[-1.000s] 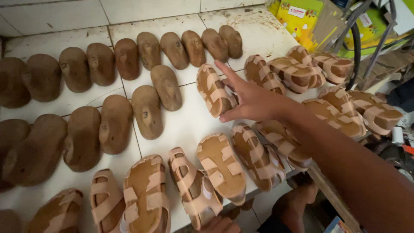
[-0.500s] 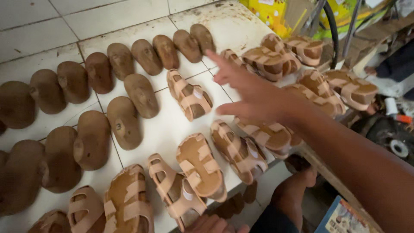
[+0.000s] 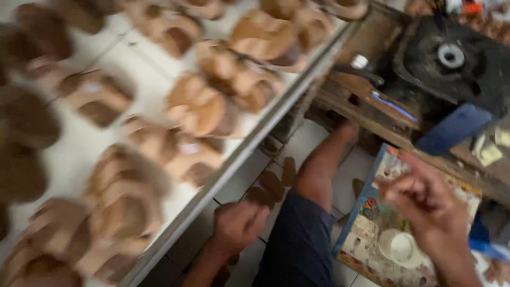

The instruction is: The person sits on the floor of a sandal workshop and assembles sandals. They press and shape a sandal upper, apply glue from a small container to the sole, then press the upper onto the sole and stack the finished pairs on the work board.

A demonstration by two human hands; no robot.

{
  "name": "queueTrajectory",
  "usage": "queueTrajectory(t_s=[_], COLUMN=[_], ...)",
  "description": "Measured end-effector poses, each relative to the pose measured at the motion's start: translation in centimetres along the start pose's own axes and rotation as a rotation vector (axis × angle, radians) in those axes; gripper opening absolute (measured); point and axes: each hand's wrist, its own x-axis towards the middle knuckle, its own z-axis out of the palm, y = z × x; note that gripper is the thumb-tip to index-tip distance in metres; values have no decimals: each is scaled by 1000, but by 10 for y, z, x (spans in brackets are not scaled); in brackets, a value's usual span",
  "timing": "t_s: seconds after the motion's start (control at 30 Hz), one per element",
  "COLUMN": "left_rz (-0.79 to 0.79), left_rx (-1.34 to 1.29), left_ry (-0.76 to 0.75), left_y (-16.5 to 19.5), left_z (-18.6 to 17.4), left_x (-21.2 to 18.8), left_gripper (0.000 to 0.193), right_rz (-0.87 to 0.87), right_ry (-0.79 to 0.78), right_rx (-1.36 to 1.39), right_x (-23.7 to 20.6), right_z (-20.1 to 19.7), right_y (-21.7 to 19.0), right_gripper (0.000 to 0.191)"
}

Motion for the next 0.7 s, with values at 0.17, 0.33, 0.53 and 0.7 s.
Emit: queueTrajectory(t_s=[0.17, 0.33, 0.53, 0.7], left_rz=[-168, 139, 181, 224], left_rx=[-120, 255, 588, 681], left_ry=[-224, -730, -1038, -1090], left_y=[-29, -61, -93, -97], left_z=[198, 447, 561, 579], left_x=[143, 281, 290, 273], left_gripper=[17, 14, 22, 32], right_rz=[337, 513, 880, 919], right_ry=[323, 476, 819, 871], right_rx=[539, -74, -98, -69], right_x=[-113, -199, -285, -289], right_z=[-67, -114, -140, -129], right_y=[126, 180, 191, 206], right_gripper=[58, 31, 57, 63])
